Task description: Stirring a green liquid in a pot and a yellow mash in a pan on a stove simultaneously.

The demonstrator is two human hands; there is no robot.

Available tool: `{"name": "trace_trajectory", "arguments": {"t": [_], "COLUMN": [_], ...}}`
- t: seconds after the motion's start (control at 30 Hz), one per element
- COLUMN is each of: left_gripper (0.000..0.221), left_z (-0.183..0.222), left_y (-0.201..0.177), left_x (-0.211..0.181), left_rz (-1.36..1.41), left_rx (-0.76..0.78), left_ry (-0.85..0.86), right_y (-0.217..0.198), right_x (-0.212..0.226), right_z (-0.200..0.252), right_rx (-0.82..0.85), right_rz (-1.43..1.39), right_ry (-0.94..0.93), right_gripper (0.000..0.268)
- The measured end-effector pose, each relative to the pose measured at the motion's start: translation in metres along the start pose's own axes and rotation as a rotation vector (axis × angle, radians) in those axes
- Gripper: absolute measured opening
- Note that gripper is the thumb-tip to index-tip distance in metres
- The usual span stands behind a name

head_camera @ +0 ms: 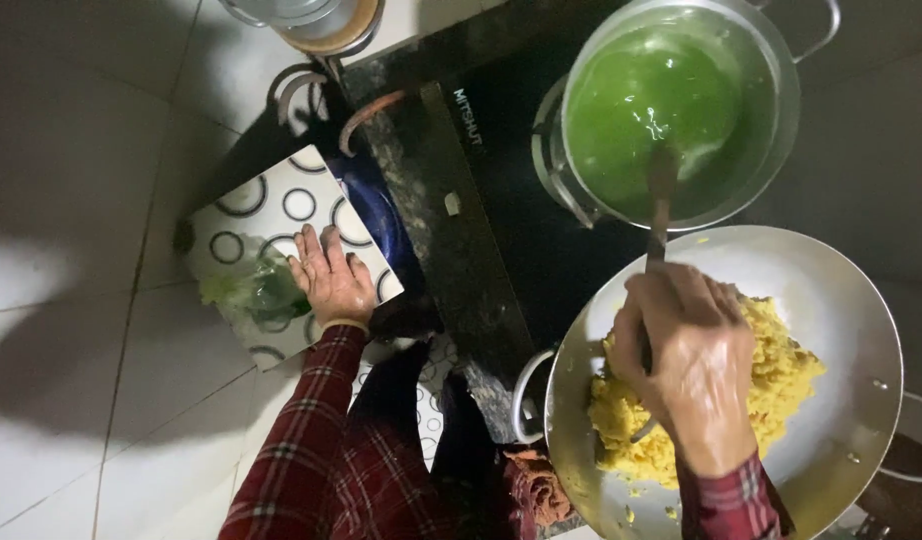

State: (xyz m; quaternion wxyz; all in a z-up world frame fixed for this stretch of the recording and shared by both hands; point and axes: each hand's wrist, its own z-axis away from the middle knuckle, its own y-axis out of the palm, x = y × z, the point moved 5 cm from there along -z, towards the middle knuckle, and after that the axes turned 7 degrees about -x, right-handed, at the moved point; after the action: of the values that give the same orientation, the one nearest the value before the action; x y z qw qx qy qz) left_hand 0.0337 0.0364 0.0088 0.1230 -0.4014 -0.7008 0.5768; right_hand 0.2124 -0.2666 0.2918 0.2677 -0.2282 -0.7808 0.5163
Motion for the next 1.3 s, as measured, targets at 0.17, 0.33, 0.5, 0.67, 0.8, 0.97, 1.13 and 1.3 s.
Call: {"name": "trace_trajectory", "arguments": {"t": [0.17,0.33,0.5,0.67,0.8,0.97,1.13,1.3], "left_gripper": [0.054,0.053,0.056,0.055,0.056,0.056,0.055,0.053], "left_z": [0.001,0.001,0.001,0.001,0.001,0.0,0.0,0.0], "left_y": [-0.002,0.0,0.0,0.003,0.001,-0.001,-0.001,0.0], "left_x": [-0.002,-0.001,0.0,0.002,0.001,-0.002,-0.002,-0.001], "left_rz": [-0.003,0.012,0.014,-0.005,0.005,-0.028,-0.023,-0.022], "left_rx": [-0.05,-0.017,0.015,-0.036,-0.011,-0.039,-0.025,-0.013], "left_ry": [0.045,0.031,0.015,0.035,0.018,0.033,0.021,0.019], "right_y": [-0.004,0.006,0.005,0.015,0.006,-0.007,0.007,0.003], "right_x": [0.016,-0.004,0.006,-0.005,0.002,0.015,0.002,0.01], "right_z": [0.003,0.001,0.012,0.008,0.006,0.003,0.005,0.008], "right_rx": [0.016,-0.003,0.03,0.011,0.018,0.026,0.01,0.041], "right_rz": [-0.104,-0.058,-0.092,-0.006,0.033,-0.109,-0.009,0.0], "right_ry": [-0.014,-0.009,-0.004,-0.02,-0.007,0.029,-0.009,-0.015], "right_gripper": [0.014,0.015,0.018,0.011,0.009,0.016,0.01,0.011]}}
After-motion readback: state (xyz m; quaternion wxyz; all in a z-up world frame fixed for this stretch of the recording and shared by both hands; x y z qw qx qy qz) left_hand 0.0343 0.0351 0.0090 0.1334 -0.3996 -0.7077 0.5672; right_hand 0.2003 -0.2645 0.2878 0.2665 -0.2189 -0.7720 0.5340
